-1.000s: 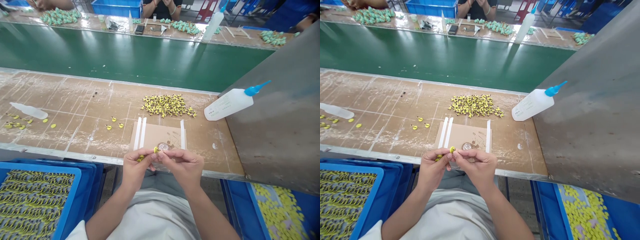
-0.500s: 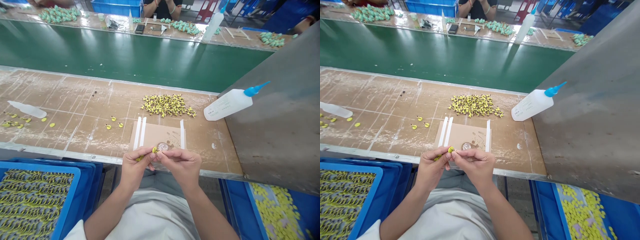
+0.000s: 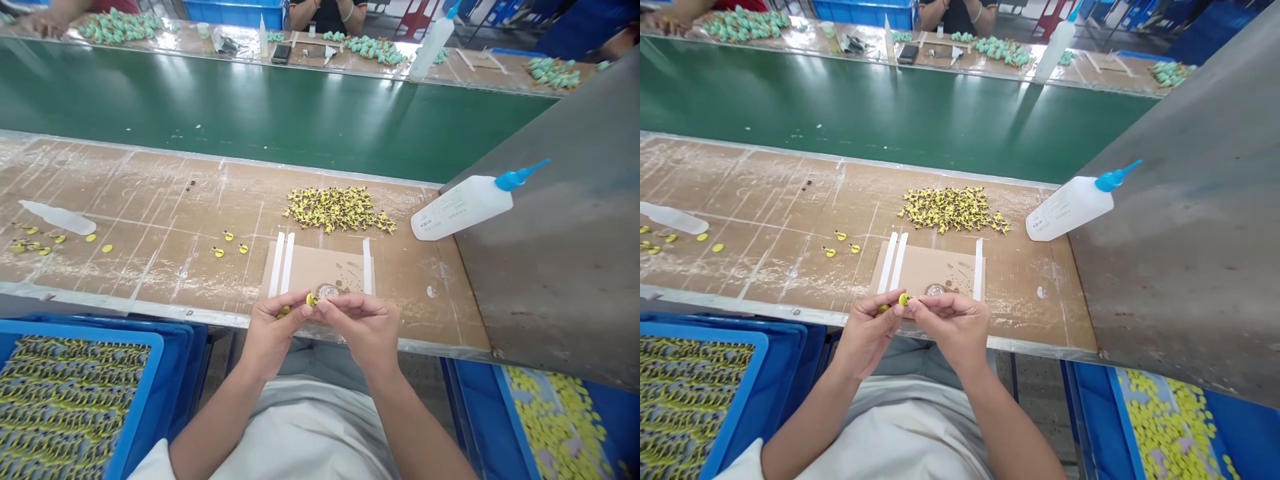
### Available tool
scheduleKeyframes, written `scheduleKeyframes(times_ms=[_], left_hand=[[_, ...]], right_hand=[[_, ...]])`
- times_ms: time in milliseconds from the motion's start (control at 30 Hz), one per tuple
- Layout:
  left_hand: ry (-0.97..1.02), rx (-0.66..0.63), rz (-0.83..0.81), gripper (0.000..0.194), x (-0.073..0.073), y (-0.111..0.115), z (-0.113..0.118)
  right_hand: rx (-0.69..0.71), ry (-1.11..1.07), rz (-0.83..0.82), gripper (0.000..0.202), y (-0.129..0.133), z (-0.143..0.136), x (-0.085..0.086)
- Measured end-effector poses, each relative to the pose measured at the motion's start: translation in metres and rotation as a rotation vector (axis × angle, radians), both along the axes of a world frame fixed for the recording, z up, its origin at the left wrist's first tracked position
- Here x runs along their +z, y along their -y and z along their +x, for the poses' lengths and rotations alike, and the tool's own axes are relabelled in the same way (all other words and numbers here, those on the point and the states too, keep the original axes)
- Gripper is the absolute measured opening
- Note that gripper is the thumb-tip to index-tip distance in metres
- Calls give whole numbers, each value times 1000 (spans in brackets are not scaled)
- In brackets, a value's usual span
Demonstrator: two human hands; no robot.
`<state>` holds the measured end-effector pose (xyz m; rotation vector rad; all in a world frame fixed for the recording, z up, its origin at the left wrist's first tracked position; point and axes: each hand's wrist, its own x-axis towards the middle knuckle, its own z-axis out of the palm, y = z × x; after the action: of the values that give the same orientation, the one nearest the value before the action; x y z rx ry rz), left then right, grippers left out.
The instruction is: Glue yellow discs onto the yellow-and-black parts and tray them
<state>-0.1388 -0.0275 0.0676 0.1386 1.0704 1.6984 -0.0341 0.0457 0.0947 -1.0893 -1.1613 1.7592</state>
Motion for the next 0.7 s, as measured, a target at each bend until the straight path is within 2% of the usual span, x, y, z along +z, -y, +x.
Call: scheduleKeyframes(times_ms=[333, 533, 700], left_hand=[[-157, 23, 41, 20, -5, 5, -1], [-219, 21, 40, 20, -3, 8, 0], [-252, 57, 34, 19, -3, 9, -1]], right_hand=[[21, -6, -9, 16, 1, 0, 1], [9, -23, -23, 15, 0, -2, 0], [96, -35, -36, 14, -3, 0, -8]])
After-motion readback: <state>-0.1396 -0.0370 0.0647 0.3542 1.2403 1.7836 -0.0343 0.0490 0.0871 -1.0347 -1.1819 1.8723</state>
